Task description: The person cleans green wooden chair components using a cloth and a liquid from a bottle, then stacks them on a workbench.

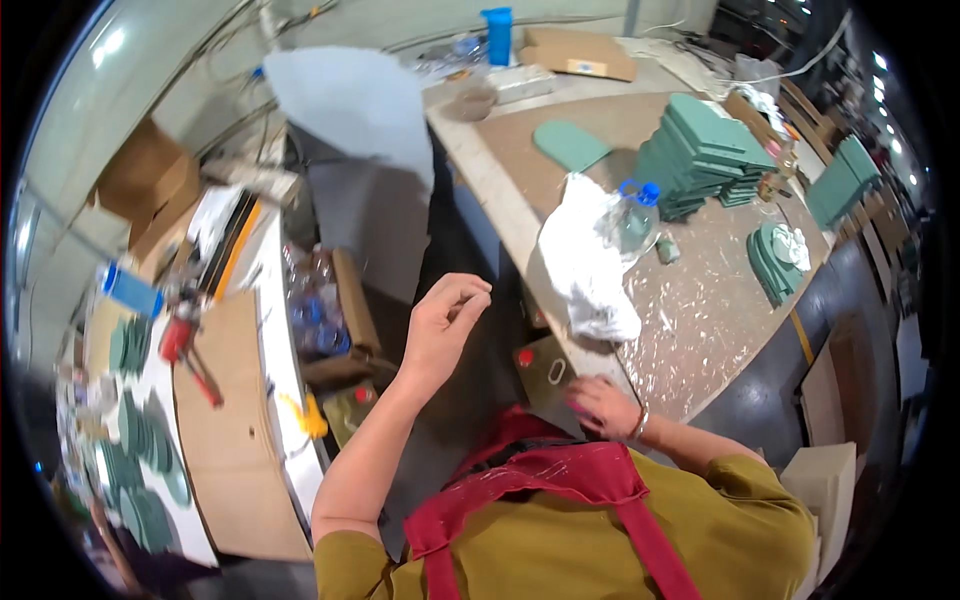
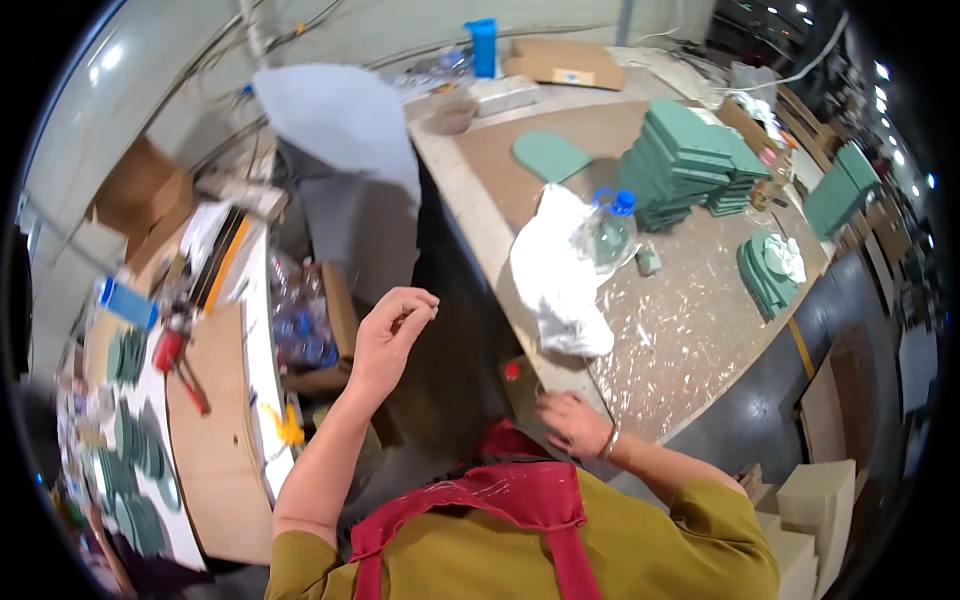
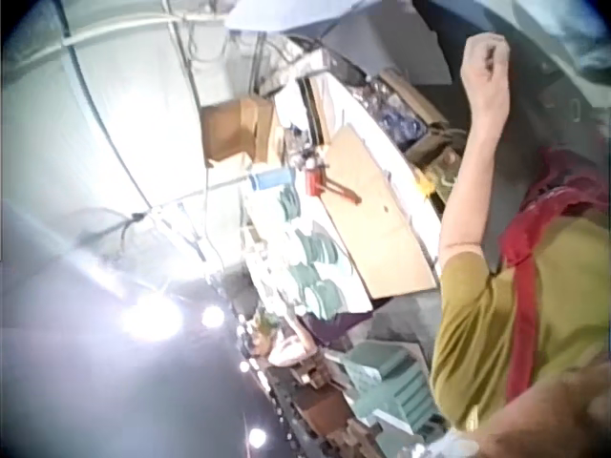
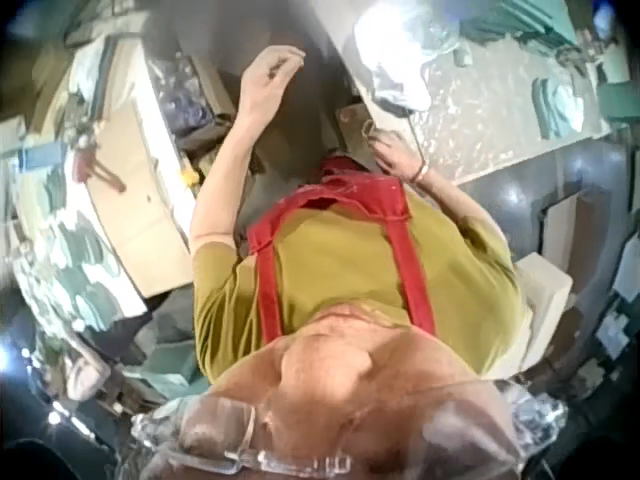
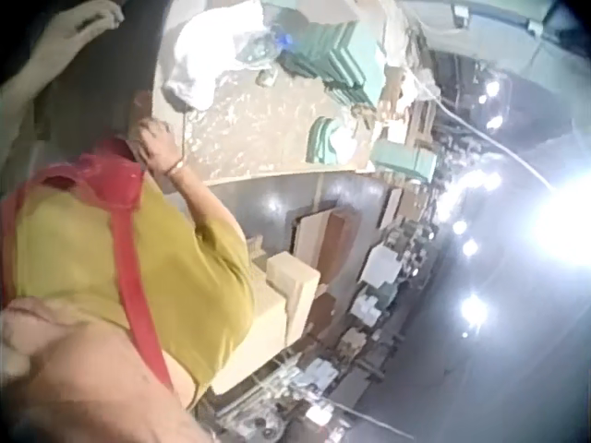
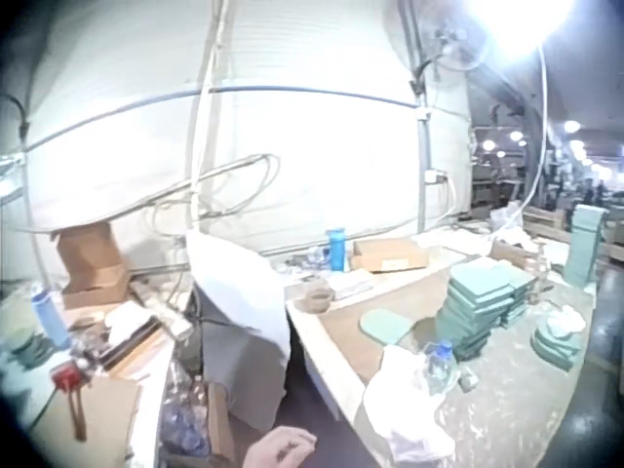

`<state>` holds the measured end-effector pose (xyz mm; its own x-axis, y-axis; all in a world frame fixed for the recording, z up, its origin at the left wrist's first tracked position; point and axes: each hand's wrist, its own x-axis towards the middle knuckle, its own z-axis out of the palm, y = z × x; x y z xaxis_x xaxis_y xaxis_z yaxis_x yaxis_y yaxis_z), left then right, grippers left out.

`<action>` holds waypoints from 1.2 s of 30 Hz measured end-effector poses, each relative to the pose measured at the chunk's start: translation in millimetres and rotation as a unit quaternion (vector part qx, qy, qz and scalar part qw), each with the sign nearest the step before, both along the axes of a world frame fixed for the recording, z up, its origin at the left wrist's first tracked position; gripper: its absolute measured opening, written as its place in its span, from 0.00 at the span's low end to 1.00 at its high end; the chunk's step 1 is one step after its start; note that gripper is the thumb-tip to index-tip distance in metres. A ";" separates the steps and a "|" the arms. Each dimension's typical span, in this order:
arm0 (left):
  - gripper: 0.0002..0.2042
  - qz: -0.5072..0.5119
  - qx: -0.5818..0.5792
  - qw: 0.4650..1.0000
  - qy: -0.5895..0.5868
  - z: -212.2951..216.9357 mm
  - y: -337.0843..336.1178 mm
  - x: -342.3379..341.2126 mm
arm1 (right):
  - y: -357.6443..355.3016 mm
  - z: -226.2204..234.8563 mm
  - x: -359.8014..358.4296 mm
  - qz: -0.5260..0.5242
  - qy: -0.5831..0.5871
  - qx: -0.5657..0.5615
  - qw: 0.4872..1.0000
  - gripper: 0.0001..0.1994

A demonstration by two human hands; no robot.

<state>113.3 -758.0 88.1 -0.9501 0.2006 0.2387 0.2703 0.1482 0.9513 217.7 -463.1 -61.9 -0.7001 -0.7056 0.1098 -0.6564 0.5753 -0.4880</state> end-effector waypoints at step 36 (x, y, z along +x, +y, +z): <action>0.23 0.033 -0.378 0.848 0.370 13.2 226.7 -944.0 | -72.6 29.0 -101.8 -0.647 -0.617 0.144 0.423 0.17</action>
<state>-830.7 -531.3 101.3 -0.6107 0.5150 0.6015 0.7200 0.6773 0.1512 116.0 -535.7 -32.9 0.0808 0.4970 -0.8640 0.9532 0.2148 0.2127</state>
